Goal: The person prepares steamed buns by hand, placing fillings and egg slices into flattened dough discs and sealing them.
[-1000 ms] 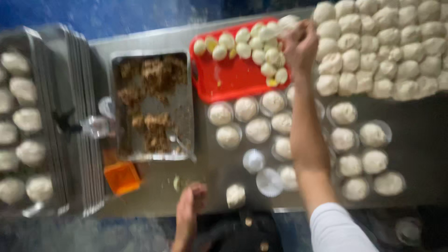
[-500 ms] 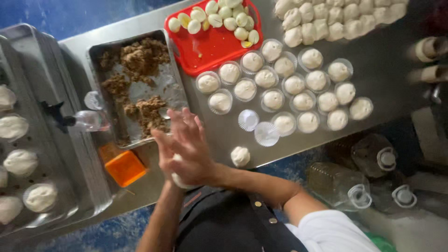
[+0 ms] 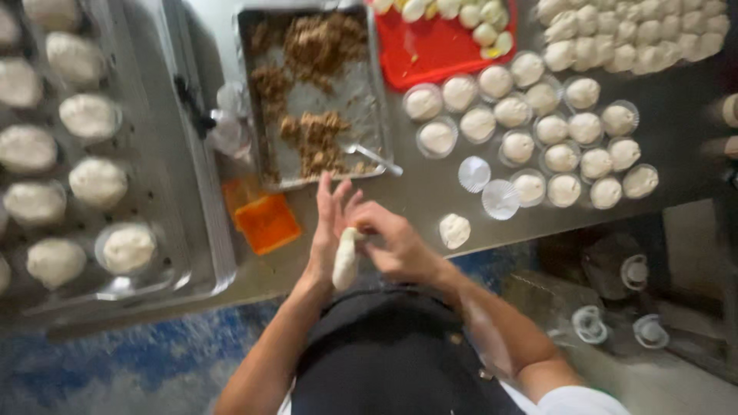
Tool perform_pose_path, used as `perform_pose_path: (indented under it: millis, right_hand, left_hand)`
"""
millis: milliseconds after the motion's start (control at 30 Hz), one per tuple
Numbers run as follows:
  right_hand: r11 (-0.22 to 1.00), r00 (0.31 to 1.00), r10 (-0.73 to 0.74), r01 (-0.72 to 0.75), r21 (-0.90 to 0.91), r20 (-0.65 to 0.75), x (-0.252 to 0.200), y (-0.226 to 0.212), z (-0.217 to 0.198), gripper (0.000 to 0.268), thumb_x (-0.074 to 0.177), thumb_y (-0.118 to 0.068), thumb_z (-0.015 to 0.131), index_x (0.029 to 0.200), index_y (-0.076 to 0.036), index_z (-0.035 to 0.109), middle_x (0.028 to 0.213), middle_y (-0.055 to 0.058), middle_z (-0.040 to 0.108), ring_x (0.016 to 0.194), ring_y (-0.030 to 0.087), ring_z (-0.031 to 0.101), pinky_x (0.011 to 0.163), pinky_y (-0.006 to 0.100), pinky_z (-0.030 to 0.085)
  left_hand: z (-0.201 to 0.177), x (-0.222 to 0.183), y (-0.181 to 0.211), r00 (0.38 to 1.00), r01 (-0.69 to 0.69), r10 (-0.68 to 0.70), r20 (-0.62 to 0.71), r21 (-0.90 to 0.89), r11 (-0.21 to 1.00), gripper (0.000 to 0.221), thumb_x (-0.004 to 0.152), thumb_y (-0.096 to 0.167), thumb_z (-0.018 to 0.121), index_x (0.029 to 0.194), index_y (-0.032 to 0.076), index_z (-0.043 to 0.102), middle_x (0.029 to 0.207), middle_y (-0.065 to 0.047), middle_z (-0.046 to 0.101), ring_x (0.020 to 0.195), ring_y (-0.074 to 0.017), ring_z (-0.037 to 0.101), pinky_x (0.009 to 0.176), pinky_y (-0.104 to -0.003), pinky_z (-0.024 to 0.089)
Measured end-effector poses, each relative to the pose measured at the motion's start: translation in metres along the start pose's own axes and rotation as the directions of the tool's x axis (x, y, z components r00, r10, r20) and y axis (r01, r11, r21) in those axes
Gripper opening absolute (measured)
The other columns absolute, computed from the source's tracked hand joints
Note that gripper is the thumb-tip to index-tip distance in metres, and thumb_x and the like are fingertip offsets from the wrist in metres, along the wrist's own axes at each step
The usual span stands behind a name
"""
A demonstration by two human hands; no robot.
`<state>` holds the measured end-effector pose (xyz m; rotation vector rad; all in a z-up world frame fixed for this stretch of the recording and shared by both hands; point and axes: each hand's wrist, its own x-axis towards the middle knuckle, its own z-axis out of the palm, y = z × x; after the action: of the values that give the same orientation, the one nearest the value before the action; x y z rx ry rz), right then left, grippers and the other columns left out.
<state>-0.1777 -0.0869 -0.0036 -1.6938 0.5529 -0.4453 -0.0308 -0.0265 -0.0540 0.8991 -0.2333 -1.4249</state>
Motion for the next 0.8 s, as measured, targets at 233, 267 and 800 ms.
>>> perform_pose_path:
  millis: [233,267,800]
  right_hand:
    - [0.997,0.948,0.030,-0.004,-0.083,0.318,0.030,-0.007,-0.013,0.017,0.090,-0.004,0.076,0.105,-0.005,0.069,0.088,0.005,0.067,0.078,0.013,0.064,0.068,0.028,0.053]
    - [0.995,0.937,-0.002,0.037,-0.093,0.349,0.043,0.008,-0.021,0.018,0.090,-0.006,0.077,0.107,-0.004,0.070,0.088,0.005,0.068,0.077,0.013,0.065,0.067,0.028,0.053]
    - [0.699,0.990,0.141,-0.118,-0.706,-0.025,0.187,0.156,-0.064,0.018,0.105,-0.022,0.059,0.116,-0.009,0.063,0.098,0.016,0.073,0.091,0.038,0.069,0.077,0.050,0.054]
  left_hand:
    - [-0.039,-0.043,0.099,0.753,-0.015,-0.613,0.239,0.938,0.347,0.049,0.085,0.042,0.076,0.122,0.010,0.072,0.102,-0.011,0.078,0.093,-0.0246,0.071,0.082,-0.037,0.056]
    - [-0.036,-0.047,0.094,0.770,-0.031,-0.611,0.185,0.967,0.253,0.040,0.088,0.039,0.074,0.115,0.009,0.075,0.095,-0.009,0.077,0.086,-0.0235,0.071,0.078,-0.037,0.055]
    - [-0.125,0.004,-0.082,0.886,0.115,-0.176,-0.430,-0.164,0.980,0.041,0.092,0.015,0.068,0.126,-0.007,0.063,0.118,-0.013,0.072,0.103,-0.0216,0.071,0.090,-0.036,0.057]
